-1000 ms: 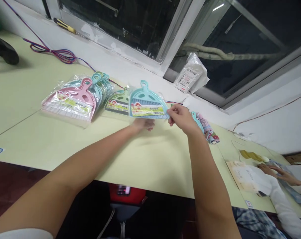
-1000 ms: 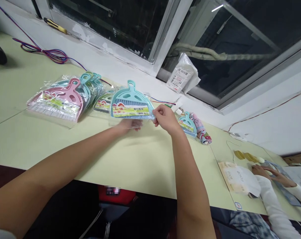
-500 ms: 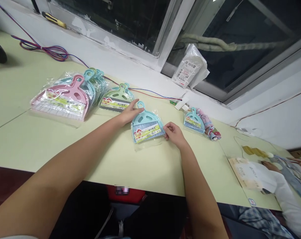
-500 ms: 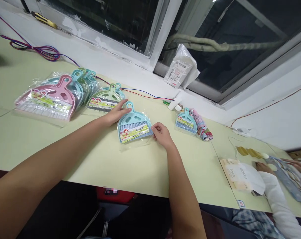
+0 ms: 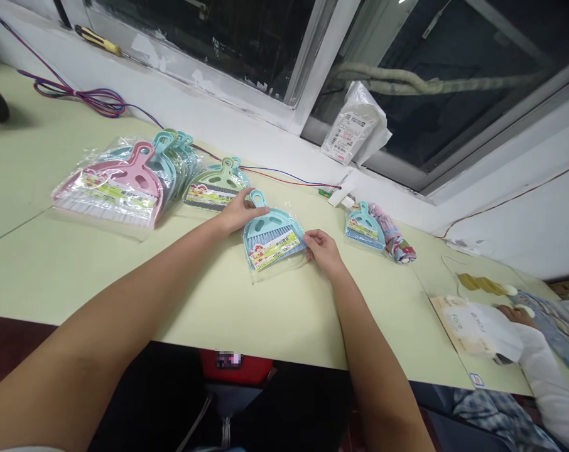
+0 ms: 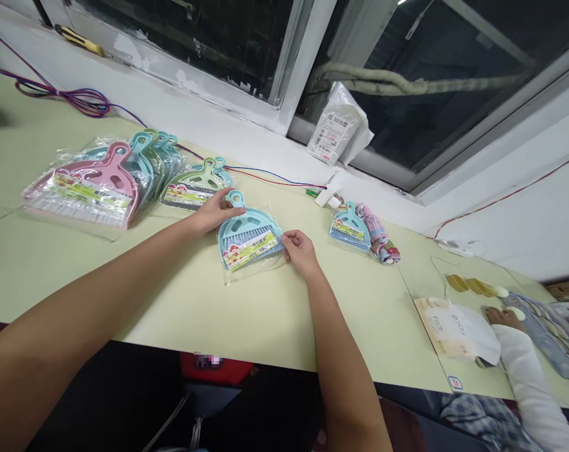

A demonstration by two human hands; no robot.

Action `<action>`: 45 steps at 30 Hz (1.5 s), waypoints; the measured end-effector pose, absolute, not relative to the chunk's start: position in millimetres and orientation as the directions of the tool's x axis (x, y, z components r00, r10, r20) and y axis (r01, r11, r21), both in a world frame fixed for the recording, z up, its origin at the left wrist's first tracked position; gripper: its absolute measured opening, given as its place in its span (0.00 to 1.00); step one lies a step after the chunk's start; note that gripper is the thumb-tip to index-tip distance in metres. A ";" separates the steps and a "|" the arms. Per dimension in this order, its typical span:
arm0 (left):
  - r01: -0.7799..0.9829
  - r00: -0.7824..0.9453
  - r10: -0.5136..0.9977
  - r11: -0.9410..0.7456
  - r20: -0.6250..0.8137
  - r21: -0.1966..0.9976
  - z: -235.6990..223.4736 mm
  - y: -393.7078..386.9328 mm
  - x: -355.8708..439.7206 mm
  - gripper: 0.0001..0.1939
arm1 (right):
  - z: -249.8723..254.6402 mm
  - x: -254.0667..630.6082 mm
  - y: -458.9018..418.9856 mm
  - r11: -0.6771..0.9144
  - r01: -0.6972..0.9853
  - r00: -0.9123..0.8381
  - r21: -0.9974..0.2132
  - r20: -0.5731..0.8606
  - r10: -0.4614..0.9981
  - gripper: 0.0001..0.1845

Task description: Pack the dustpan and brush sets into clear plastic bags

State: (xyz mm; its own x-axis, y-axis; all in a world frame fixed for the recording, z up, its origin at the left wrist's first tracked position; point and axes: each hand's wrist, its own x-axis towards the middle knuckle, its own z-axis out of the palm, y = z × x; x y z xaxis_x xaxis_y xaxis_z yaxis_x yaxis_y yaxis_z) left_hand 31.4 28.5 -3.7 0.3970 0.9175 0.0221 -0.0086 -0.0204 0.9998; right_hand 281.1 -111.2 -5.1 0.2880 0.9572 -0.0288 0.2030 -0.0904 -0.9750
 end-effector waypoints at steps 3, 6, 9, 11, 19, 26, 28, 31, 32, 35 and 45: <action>0.004 0.354 0.933 -0.066 0.060 0.998 -10.8 31.7 33.7 0.47 | -2.4 280.7 -111.7 -0.118 0.255 0.328 -0.960 -0.029 0.944 0.23; -0.021 0.323 0.942 -0.085 0.087 0.996 -14.3 33.8 35.0 0.44 | 5.2 279.8 -115.3 -0.071 0.450 0.438 -0.890 0.150 0.886 0.20; -0.056 0.289 0.948 -0.121 0.132 0.991 -15.3 34.8 36.2 0.41 | 16.3 273.5 -121.3 -0.042 0.495 0.513 -0.868 0.253 0.820 0.16; -0.073 0.247 0.956 -0.144 0.158 0.987 -15.9 35.5 37.3 0.40 | 22.3 265.8 -124.4 -0.101 0.323 0.471 -0.941 0.067 0.880 0.14; -0.022 0.117 0.973 -0.200 0.201 0.980 -16.2 33.0 41.1 0.39 | 18.8 241.0 -122.6 -0.326 -0.153 0.182 -0.933 -0.351 0.919 0.12; -0.041 0.123 0.972 -0.199 0.202 0.979 -12.4 24.3 46.6 0.38 | 6.7 233.2 -121.2 -0.263 -0.262 0.158 -0.929 -0.310 0.938 0.13; 0.010 0.106 0.970 -0.222 0.219 0.975 -10.4 23.2 45.8 0.36 | 4.4 233.0 -120.6 -0.246 -0.263 0.176 -0.933 -0.298 0.938 0.15; 0.159 0.100 0.957 -0.284 0.271 0.946 -7.0 23.2 41.1 0.33 | 2.8 235.1 -120.0 -0.219 -0.266 0.189 -0.939 -0.274 0.943 0.16; 0.204 0.107 0.953 -0.300 0.283 0.932 -6.0 23.6 39.2 0.32 | 2.7 236.1 -119.9 -0.210 -0.266 0.191 -0.941 -0.265 0.945 0.16; 0.272 0.119 0.951 -0.307 0.285 0.912 -4.1 26.0 34.9 0.31 | 3.1 238.8 -119.7 -0.189 -0.264 0.183 -0.946 -0.241 0.953 0.16; 0.292 0.068 0.949 -0.313 0.307 0.904 -2.3 40.3 25.0 0.28 | 10.7 242.2 -122.2 -0.158 -0.254 0.167 -0.954 -0.204 0.965 0.19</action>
